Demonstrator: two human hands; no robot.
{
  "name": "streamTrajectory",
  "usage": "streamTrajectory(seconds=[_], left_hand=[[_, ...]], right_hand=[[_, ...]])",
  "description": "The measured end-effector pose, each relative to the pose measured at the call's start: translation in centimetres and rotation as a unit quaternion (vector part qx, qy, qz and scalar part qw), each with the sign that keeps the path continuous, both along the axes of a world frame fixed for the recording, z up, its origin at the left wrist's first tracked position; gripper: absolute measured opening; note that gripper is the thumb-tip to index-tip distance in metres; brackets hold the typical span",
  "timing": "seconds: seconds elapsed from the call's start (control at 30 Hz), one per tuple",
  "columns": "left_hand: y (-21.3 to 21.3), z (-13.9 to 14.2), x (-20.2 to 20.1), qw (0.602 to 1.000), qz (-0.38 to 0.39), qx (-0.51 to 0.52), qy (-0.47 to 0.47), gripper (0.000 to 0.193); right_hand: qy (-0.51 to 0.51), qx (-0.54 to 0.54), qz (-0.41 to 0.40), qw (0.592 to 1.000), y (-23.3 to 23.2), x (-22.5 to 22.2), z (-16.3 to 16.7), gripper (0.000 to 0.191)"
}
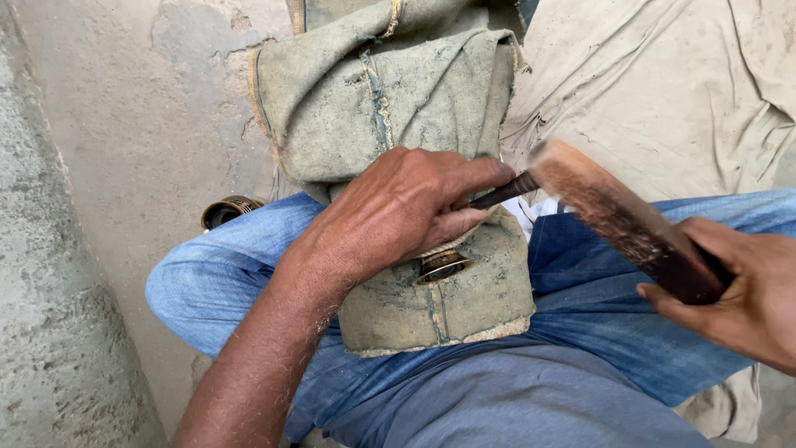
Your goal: The person sits cross-legged and uses a hammer and chisel to shape a small brass-colored metal object resting on a cloth pad. The person repeatedly strikes the chisel with the hammer, occasionally repositioning the chisel and rotating the object to work different areas.
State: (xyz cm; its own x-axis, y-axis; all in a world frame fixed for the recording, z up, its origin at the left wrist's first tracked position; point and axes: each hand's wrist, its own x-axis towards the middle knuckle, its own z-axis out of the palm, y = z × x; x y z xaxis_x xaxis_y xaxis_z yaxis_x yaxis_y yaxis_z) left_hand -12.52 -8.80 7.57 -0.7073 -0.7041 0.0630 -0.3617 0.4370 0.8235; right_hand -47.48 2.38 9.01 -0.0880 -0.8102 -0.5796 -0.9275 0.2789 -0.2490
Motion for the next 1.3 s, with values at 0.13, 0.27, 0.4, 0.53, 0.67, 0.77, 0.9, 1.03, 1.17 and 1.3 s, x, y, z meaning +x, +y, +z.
streamTrajectory(seconds=[0.13, 0.27, 0.4, 0.53, 0.67, 0.77, 0.9, 1.03, 1.17, 1.3], left_hand=[[-0.2, 0.0, 0.0, 1.0, -0.005, -0.006, 0.009, 0.036], [-0.3, 0.1, 0.1, 1.0, -0.011, -0.023, 0.006, 0.039], [-0.1, 0.3, -0.1, 0.999, -0.001, 0.0, -0.037, 0.036], [0.8, 0.5, 0.7, 0.998, 0.023, -0.043, -0.025, 0.032], [3.7, -0.1, 0.9, 0.989, 0.13, -0.05, 0.057, 0.038], [6.9, -1.0, -0.4, 0.953, 0.224, 0.059, 0.194, 0.036], [9.5, -2.7, -3.0, 0.919, 0.253, 0.123, 0.275, 0.036], [9.3, -3.5, -3.9, 0.935, 0.259, 0.067, 0.231, 0.034], [8.5, -2.8, -4.3, 0.951, 0.236, 0.07, 0.188, 0.033], [8.6, -2.2, -4.6, 0.943, 0.245, 0.079, 0.21, 0.033]], right_hand=[[0.035, 0.054, -0.065, 0.996, -0.5, 1.1, 0.8, 0.032], [0.109, 0.067, -0.02, 0.992, -0.9, 2.2, 1.1, 0.034], [0.026, 0.031, -0.047, 0.998, -0.7, 1.5, 0.4, 0.031], [-0.115, -0.121, 0.054, 0.984, -3.7, -4.5, -1.5, 0.037], [-0.035, -0.29, -0.095, 0.952, -12.5, -12.7, -6.6, 0.035], [0.014, -0.306, -0.125, 0.944, -16.5, -15.7, -11.0, 0.033], [0.067, -0.222, -0.167, 0.958, -14.1, -15.3, -15.4, 0.031], [0.088, -0.106, -0.237, 0.962, -4.5, -12.4, -18.9, 0.03], [-0.058, -0.149, -0.194, 0.968, -1.7, -8.7, -21.3, 0.029], [-0.291, -0.064, -0.032, 0.954, -2.4, -4.0, -21.3, 0.029]])
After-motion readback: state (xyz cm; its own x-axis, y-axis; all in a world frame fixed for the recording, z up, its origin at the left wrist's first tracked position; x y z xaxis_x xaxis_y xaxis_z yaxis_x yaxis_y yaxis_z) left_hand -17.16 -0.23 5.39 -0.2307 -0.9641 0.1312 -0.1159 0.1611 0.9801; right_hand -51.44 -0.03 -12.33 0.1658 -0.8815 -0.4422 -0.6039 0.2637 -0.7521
